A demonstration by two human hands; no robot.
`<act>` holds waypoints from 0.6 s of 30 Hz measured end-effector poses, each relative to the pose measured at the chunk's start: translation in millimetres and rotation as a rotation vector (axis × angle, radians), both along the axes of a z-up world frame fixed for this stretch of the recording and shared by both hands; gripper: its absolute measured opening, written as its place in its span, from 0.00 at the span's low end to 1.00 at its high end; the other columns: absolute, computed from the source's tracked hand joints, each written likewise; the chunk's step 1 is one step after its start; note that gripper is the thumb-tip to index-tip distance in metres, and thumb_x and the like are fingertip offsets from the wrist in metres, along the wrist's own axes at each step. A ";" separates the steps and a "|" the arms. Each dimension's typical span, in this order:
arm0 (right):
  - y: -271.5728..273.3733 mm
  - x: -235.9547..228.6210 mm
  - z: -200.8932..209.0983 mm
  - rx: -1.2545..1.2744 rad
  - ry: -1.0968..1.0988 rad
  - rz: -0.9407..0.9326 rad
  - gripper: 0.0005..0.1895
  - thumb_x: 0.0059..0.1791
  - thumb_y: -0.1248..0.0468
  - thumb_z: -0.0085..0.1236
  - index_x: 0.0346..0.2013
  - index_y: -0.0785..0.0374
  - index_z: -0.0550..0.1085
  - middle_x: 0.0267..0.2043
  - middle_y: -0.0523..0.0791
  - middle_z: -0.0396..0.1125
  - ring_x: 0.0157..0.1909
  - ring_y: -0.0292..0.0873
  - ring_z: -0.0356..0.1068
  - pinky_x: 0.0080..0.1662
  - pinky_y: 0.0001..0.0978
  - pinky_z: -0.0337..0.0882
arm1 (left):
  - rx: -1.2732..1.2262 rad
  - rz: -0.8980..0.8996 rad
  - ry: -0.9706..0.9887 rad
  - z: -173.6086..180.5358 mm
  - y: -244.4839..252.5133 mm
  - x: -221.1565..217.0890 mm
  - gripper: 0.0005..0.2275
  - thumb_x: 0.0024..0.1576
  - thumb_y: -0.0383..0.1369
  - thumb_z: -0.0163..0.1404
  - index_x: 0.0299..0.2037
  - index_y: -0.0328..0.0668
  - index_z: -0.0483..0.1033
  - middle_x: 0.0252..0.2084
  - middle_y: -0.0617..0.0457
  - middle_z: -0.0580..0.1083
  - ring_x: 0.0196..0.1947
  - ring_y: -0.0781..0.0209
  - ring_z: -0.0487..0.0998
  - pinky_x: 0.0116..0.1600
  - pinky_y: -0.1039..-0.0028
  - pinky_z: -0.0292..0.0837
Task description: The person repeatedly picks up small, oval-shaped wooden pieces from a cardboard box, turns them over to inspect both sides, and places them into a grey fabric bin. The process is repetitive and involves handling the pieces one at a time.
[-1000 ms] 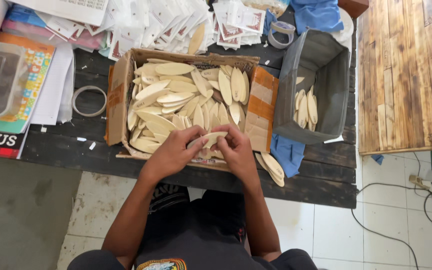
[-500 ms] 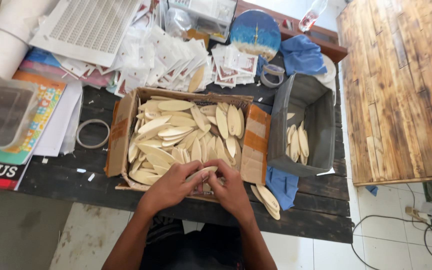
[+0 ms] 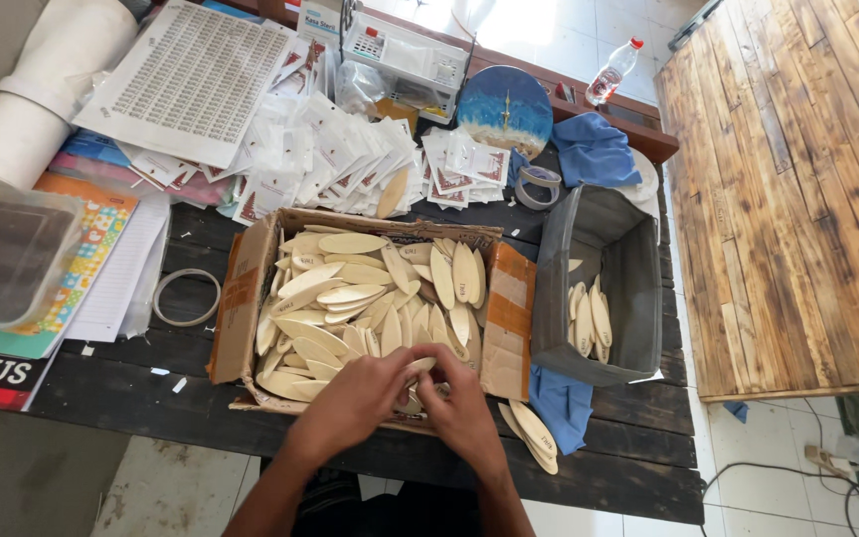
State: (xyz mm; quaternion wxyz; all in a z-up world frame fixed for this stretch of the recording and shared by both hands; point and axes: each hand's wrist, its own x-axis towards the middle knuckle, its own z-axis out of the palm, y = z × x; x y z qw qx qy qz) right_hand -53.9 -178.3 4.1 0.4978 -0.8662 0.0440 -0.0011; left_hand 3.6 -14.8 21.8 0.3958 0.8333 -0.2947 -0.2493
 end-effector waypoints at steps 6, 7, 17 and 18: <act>14.2 6.0 7.5 0.198 -0.172 -0.124 0.17 0.52 0.67 0.45 0.56 0.62 0.70 0.55 0.46 0.70 0.51 0.38 0.71 0.53 0.28 0.73 | -0.339 0.215 -0.120 3.3 -13.2 -8.7 0.11 0.65 0.35 0.39 0.50 0.43 0.73 0.31 0.45 0.78 0.29 0.47 0.80 0.34 0.62 0.67; 17.5 6.3 7.9 0.198 -0.177 -0.124 0.17 0.52 0.67 0.45 0.56 0.62 0.70 0.55 0.46 0.70 0.51 0.38 0.71 0.53 0.28 0.73 | -0.340 0.214 -0.125 1.7 -11.0 -8.2 0.11 0.65 0.35 0.39 0.50 0.43 0.73 0.31 0.45 0.78 0.29 0.47 0.80 0.34 0.62 0.67; 29.7 -2.5 2.9 0.201 -0.040 -0.181 0.29 0.54 0.62 0.47 0.71 0.55 0.58 0.26 0.39 0.55 0.32 0.33 0.62 0.47 0.27 0.72 | -0.392 0.248 0.144 -8.7 -2.7 -4.4 0.13 0.65 0.38 0.41 0.50 0.41 0.76 0.33 0.54 0.77 0.32 0.67 0.75 0.39 0.74 0.68; 29.8 -1.2 3.7 0.178 -0.015 -0.215 0.29 0.54 0.61 0.47 0.71 0.54 0.59 0.27 0.40 0.57 0.33 0.34 0.65 0.44 0.27 0.72 | -0.400 0.234 0.136 -6.0 -3.5 -3.2 0.12 0.65 0.38 0.41 0.45 0.42 0.76 0.33 0.55 0.76 0.33 0.67 0.74 0.40 0.74 0.67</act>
